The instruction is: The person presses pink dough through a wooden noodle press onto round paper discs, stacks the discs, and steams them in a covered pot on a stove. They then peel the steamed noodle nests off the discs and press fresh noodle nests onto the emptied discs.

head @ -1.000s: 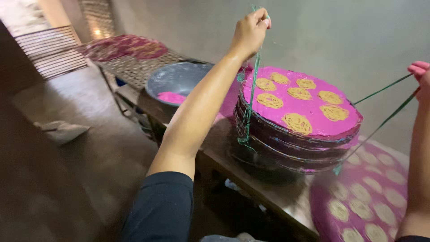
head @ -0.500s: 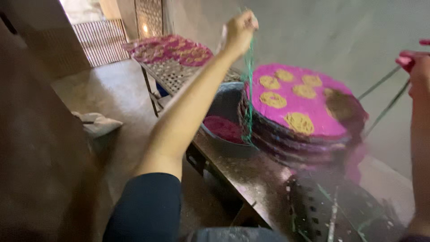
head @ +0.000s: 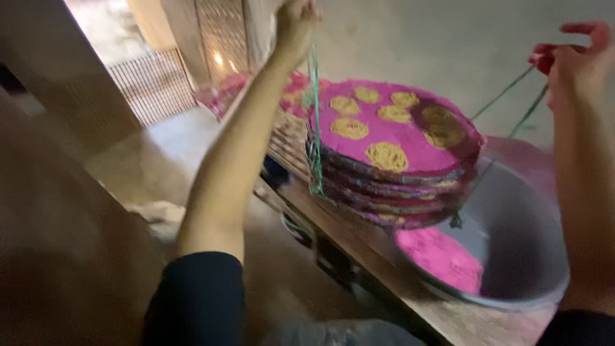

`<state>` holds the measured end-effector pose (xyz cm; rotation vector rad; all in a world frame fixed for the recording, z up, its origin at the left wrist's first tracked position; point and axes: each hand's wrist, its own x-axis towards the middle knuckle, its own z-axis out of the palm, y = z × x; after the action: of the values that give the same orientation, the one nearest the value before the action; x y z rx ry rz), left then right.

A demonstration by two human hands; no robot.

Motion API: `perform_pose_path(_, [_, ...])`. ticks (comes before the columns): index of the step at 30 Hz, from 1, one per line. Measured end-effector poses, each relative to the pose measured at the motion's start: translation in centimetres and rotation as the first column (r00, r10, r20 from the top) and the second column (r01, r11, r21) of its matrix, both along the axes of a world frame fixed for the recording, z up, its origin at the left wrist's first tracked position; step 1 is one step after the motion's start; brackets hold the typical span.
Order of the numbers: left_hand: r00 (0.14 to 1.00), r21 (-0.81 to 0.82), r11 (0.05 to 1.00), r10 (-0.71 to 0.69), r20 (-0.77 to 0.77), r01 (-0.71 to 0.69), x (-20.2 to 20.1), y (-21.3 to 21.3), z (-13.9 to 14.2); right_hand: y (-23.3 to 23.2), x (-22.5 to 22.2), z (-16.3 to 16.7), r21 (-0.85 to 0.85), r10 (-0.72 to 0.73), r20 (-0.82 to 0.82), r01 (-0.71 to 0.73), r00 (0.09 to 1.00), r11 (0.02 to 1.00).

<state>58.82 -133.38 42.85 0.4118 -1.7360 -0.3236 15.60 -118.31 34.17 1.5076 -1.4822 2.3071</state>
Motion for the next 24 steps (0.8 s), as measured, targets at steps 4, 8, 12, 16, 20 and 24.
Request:
perform_pose_path(4, [0.996,0.075,0.995,-0.071,0.061,0.067,2.8,-7.5,-0.7,-5.5,6.1,-1.1,0.107,-0.200,-0.096,0.210,0.975,0.972])
perform_pose_path(8, [0.982,0.129,0.974,-0.187,0.014,0.184,4.9,-16.0,-2.2,-11.6,11.6,-1.4,0.240,-0.086,0.079,0.064,0.993,0.969])
perform_pose_path(12, [0.981,0.260,0.954,-0.175,0.084,0.148,6.8,-25.0,-5.9,-17.3,15.0,-3.8,0.306,-0.156,-0.041,0.161,0.987,0.938])
perform_pose_path(16, [0.948,0.311,0.904,-0.316,0.023,0.294,7.4,-31.9,-8.8,-21.3,16.0,-8.1,0.333,-0.177,0.037,0.155,0.983,0.930])
perform_pose_path(20, [0.929,0.489,0.859,-0.292,0.227,0.151,8.3,-36.6,-13.5,-23.1,17.9,-13.9,0.315,-0.397,-0.188,0.438,0.899,0.842])
perform_pose_path(24, [0.871,0.561,0.808,-0.395,0.293,0.178,6.8,-41.5,-19.2,-26.0,20.6,-18.1,0.049,-0.513,-0.286,0.548,0.809,0.835])
